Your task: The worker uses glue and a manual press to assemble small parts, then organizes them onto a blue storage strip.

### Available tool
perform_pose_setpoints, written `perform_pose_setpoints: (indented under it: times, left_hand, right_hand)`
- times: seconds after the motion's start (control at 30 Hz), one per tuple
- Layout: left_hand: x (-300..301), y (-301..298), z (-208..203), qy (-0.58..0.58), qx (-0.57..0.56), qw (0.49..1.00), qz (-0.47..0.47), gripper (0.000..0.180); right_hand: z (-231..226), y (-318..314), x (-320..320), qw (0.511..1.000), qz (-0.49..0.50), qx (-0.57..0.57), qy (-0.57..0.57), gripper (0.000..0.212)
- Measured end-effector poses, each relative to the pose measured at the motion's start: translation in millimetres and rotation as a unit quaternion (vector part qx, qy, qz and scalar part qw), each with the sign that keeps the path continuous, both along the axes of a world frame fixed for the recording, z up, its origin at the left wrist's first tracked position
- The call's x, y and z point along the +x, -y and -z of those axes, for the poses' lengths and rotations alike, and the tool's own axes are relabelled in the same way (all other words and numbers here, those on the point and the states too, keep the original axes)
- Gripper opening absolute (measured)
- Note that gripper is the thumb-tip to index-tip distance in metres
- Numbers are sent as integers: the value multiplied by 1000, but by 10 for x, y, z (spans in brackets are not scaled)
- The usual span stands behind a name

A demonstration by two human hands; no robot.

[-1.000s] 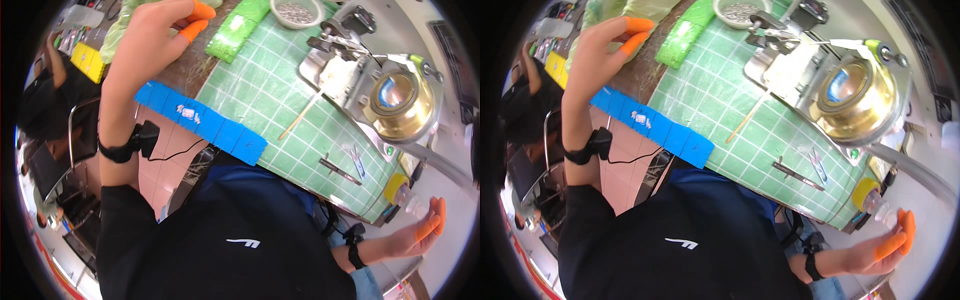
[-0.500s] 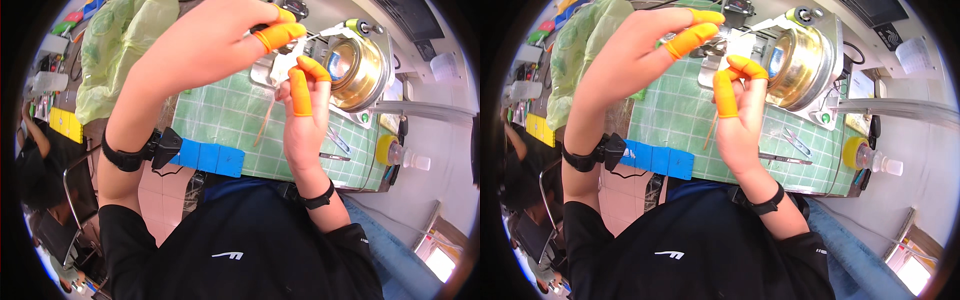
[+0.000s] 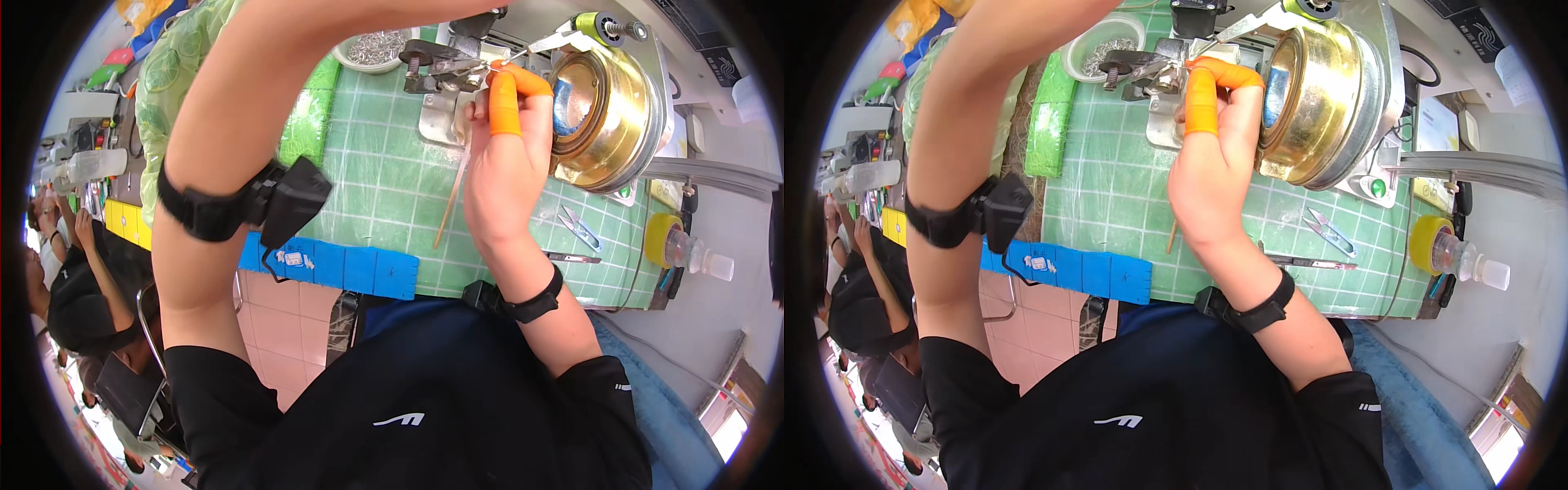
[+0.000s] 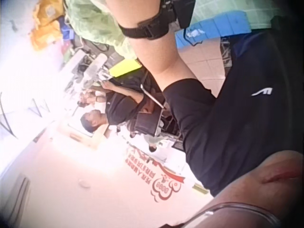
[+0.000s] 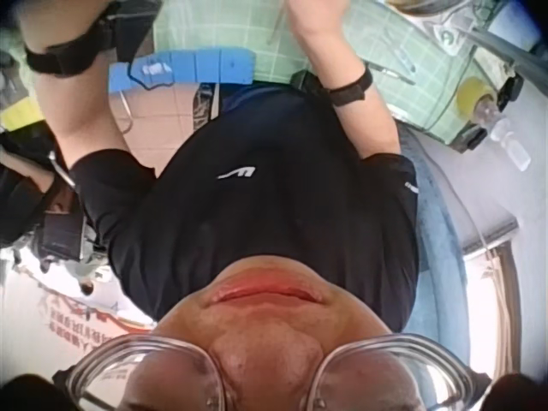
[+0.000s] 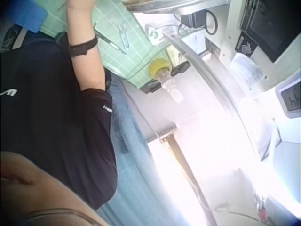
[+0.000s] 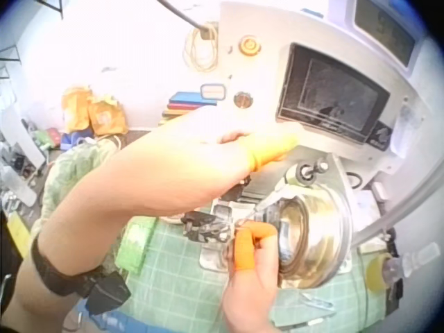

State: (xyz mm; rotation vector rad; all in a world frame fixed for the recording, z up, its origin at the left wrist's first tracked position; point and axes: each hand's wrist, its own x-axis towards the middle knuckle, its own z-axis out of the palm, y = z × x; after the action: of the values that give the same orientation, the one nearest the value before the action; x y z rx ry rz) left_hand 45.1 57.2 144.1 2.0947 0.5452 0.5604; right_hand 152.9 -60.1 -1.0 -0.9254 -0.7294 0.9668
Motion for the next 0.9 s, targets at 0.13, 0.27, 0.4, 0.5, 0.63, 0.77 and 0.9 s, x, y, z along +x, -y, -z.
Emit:
perform_pose_setpoints:
  times: [0.13, 0.27, 0.4, 0.5, 0.63, 0.77, 0.9]
  left_hand:
    - [274, 176, 23, 33, -51, 998, 12, 49]
    - [288, 1, 360, 196, -139, 971, -6, 41]
    - [7, -330, 341, 31, -99, 981, 165, 28]
    - [-170, -271, 331, -29, -68, 985, 159, 15]
    - [-163, -382, 460, 68, 211, 962, 162, 14]
    - [-397, 90, 265, 52, 258, 958, 111, 13]
    - [-551, 555, 556, 30, -182, 983, -3, 8]
  right_hand:
    - [-94, -166, -95, 1000, 16, 16, -18, 17]
    - [-34, -206, -23, 1000, 14, -26, -10, 20]
    - [-120, -303, -21, 993, -3, -88, -81, 23]
    - [-96, -322, -28, 991, -39, -71, -102, 21]
    - [-84, -285, -10, 994, -2, -75, -76, 19]
    - [-71, -6, -55, 997, -22, -63, -50, 17]
    - [-136, 166, -109, 996, -44, -28, -74, 17]
